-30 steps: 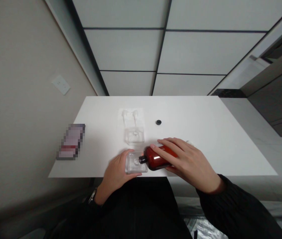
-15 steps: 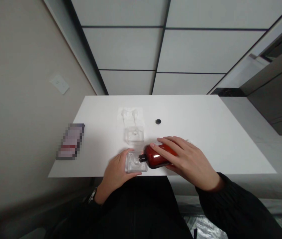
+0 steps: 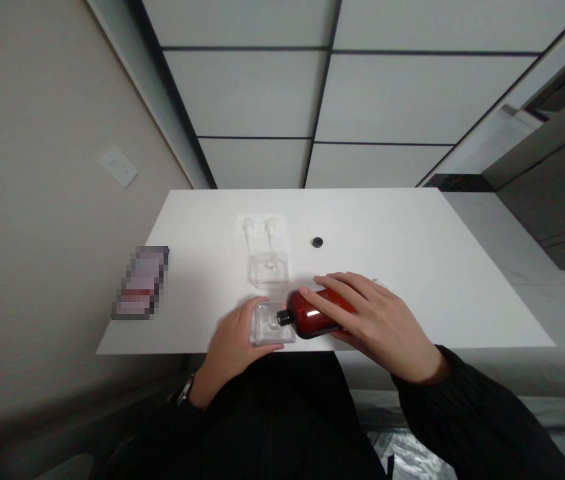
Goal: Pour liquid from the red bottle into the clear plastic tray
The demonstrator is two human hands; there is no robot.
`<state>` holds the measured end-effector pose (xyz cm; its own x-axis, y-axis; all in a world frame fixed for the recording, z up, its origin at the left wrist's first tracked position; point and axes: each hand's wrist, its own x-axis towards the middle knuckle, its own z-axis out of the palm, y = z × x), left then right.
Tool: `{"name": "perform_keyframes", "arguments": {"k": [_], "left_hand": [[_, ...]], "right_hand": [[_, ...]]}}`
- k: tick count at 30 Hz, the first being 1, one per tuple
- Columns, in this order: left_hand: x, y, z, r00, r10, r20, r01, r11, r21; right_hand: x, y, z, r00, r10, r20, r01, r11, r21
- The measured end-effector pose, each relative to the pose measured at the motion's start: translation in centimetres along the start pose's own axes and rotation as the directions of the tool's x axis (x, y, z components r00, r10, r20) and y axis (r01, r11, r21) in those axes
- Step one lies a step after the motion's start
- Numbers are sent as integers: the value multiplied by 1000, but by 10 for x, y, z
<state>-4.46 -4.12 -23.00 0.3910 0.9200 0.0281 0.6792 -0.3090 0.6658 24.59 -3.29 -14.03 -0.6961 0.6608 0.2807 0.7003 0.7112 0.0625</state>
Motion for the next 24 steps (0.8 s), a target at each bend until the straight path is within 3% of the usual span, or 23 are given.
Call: {"name": "perform_keyframes", "arguments": {"k": [24], "left_hand": [[-1, -2, 2, 1000, 3, 6, -3, 1000, 18]], "right_hand": [[2, 0, -4, 1000, -8, -1, 8, 1000, -11]]}}
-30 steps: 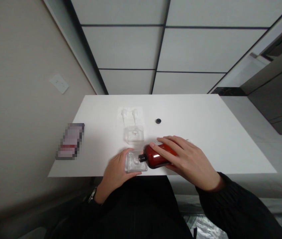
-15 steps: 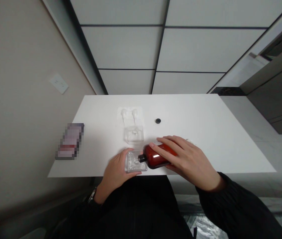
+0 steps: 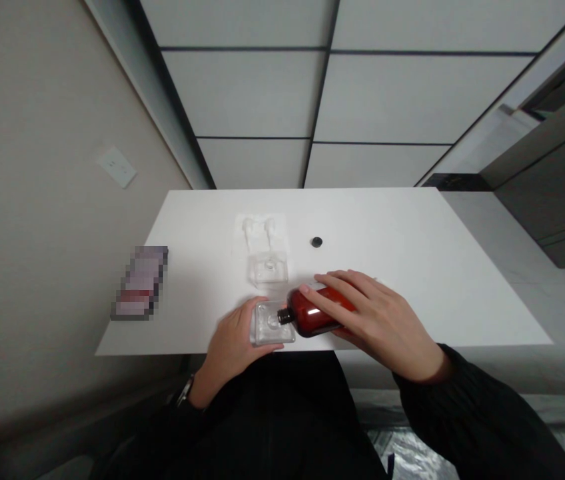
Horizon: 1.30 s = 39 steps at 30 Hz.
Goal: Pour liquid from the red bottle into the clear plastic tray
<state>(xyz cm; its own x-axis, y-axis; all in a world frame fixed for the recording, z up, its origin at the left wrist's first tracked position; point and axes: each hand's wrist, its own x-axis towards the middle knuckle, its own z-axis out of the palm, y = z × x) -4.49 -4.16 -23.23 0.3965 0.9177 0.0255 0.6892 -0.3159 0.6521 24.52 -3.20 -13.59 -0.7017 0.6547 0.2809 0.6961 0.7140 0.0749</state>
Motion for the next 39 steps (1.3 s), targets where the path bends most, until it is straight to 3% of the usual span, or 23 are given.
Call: {"name": "perform_keyframes", "arguments": {"k": [39], "left_hand": [[-1, -1, 0, 1000, -14, -4, 14, 1000, -22]], "right_hand": [[0, 0, 1, 1000, -1, -2, 1, 1000, -15]]}}
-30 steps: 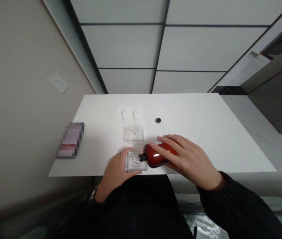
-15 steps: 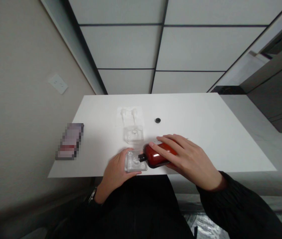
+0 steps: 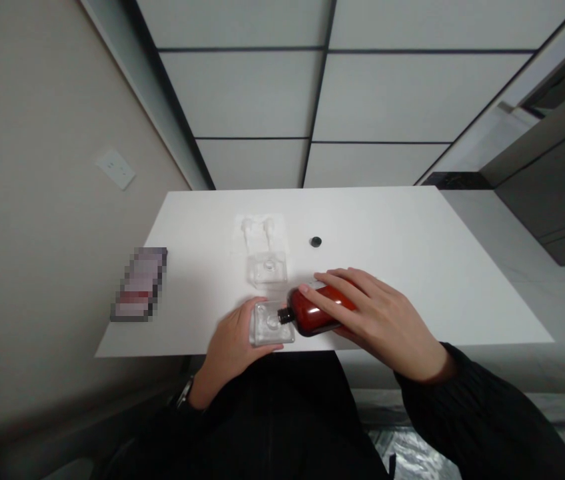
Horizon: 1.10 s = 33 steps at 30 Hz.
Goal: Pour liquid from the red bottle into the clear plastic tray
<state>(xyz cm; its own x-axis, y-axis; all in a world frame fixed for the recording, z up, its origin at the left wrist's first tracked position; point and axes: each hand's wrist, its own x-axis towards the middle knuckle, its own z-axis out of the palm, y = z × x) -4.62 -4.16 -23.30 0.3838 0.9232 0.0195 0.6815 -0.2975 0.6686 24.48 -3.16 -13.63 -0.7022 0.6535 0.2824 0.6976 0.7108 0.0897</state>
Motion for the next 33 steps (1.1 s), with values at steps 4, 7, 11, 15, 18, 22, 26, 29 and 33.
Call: {"name": "perform_keyframes", "arguments": {"k": [4, 7, 11, 15, 18, 22, 26, 29, 33], "left_hand": [[0, -1, 0, 1000, 12, -5, -12, 1000, 0], [0, 0, 0, 1000, 11, -7, -11, 1000, 12], [1, 1, 0, 1000, 14, -6, -14, 1000, 28], [0, 1, 0, 1000, 13, -7, -13, 1000, 28], [0, 1, 1, 1000, 4, -3, -4, 1000, 27], [0, 1, 0, 1000, 5, -10, -5, 1000, 17], [0, 0, 1, 1000, 13, -15, -12, 1000, 24], [0, -1, 1, 1000, 24, -17, -24, 999, 29], [-1, -1, 2, 999, 32, -25, -32, 999, 22]], "right_hand": [[0, 1, 0, 1000, -3, -3, 3, 1000, 0], [1, 1, -2, 1000, -10, -10, 10, 1000, -2], [2, 0, -2, 1000, -14, -14, 13, 1000, -5], [3, 0, -2, 1000, -25, -9, 25, 1000, -18], [4, 0, -2, 999, -28, -19, 28, 999, -18], [4, 0, -4, 999, -34, -21, 34, 999, -17], [5, 1, -5, 999, -35, -28, 35, 999, -27], [5, 1, -7, 999, -34, -27, 33, 999, -37], [4, 1, -9, 999, -27, -24, 26, 999, -45]]}}
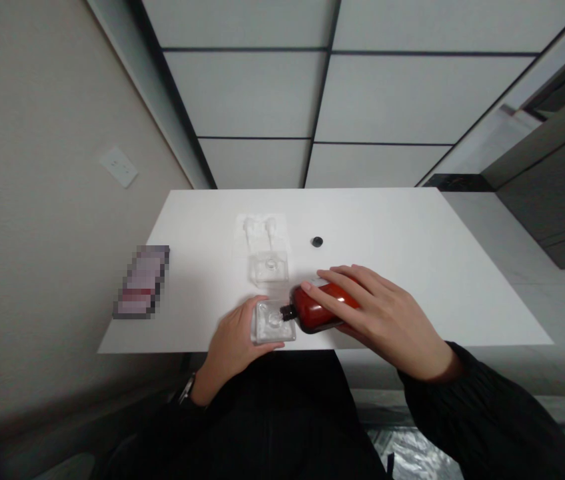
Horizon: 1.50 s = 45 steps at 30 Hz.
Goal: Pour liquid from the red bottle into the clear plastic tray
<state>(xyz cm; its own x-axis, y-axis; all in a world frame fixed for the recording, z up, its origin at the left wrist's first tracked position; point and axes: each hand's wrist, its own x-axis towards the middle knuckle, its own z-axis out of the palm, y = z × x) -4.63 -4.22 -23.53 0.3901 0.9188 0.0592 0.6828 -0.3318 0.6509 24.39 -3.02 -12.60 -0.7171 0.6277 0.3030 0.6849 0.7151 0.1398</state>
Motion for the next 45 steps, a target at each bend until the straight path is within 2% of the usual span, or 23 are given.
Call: {"name": "perform_keyframes", "arguments": {"k": [45], "left_hand": [[1, 1, 0, 1000, 0, 11, 0, 1000, 7]], "right_hand": [[2, 8, -28, 1000, 5, 7, -5, 997, -75]]}}
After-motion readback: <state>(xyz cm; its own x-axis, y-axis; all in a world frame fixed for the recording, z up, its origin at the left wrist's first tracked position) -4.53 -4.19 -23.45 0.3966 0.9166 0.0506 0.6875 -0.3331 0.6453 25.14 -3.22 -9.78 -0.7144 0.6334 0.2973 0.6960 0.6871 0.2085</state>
